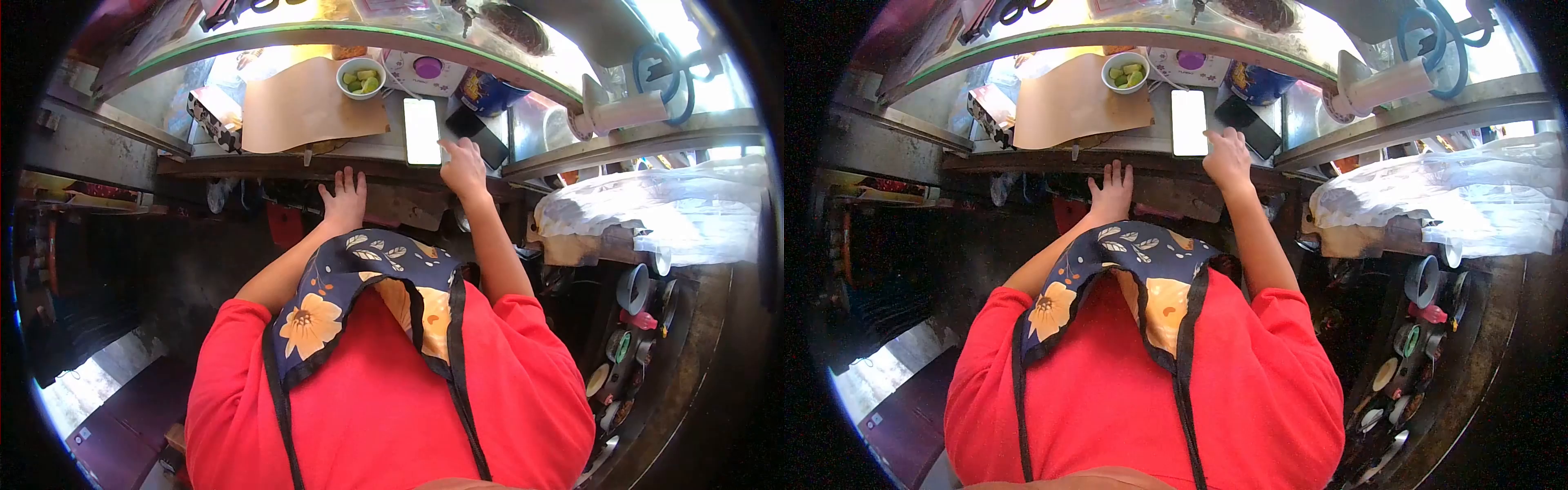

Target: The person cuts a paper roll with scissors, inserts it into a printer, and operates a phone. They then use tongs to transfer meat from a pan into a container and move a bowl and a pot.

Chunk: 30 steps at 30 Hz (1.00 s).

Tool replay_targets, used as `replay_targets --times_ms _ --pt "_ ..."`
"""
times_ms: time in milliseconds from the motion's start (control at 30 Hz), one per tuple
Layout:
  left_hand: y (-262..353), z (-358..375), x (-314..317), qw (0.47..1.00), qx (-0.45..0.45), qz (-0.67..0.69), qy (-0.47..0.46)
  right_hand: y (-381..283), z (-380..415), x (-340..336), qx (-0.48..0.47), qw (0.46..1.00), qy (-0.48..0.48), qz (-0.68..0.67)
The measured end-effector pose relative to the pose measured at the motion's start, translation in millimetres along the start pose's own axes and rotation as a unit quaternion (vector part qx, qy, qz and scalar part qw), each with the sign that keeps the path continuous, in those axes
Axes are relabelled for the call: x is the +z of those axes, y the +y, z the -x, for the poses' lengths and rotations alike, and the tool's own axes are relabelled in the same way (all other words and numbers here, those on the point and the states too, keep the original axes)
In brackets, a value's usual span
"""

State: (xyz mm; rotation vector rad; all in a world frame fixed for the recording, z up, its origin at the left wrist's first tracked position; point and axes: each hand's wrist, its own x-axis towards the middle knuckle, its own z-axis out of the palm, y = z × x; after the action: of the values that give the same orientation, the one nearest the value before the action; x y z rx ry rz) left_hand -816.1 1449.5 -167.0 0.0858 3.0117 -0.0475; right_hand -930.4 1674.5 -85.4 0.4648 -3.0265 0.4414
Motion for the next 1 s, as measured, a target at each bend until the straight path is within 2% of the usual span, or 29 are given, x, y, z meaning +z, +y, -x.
replay_targets --times_ms 67,133,267,433,567,633,667,733,767,833,933,1000 --pt "-1 -1 0 1.000 -0.002 -0.010 0.023 -4 -5 3 -0.022 1.000 0.018 0.003" --pt "0 0 -18 0.997 0.007 0.018 -0.070 -10 -8 7 -0.035 0.999 0.034 -0.005" --pt "1 -1 -11 0.998 0.004 0.015 -0.057 -14 -27 19 -0.022 0.999 0.028 -0.002" --pt "2 -3 -18 0.995 -0.008 0.014 -0.094 -12 -43 28 -0.020 1.000 0.003 0.020" --pt "0 0 -4 0.999 -0.006 0.003 -0.045 -2 -48 22 0.003 0.999 0.052 0.003" --pt "0 0 -7 0.999 -0.005 0.002 -0.034 7 -55 20 0.078 0.997 -0.013 0.012" --pt "1 -1 -9 0.999 -0.006 0.003 -0.034 11 -59 19 0.099 0.994 -0.042 -0.028" --pt "2 -1 -30 0.992 -0.005 0.012 -0.124 5 -62 10 0.119 0.990 -0.071 -0.024" --pt "2 -2 -22 0.992 -0.008 0.013 -0.124 3 -64 7 0.140 0.985 -0.100 -0.021" --pt "2 -2 2 0.999 -0.014 -0.008 -0.039 2 -66 10 0.127 0.986 -0.104 -0.009" --pt "2 -3 16 1.000 -0.014 -0.015 -0.006 1 -71 10 0.111 0.987 -0.113 0.010" --pt "3 -2 12 1.000 -0.015 -0.011 -0.020 1 -77 10 0.106 0.987 -0.119 0.017"
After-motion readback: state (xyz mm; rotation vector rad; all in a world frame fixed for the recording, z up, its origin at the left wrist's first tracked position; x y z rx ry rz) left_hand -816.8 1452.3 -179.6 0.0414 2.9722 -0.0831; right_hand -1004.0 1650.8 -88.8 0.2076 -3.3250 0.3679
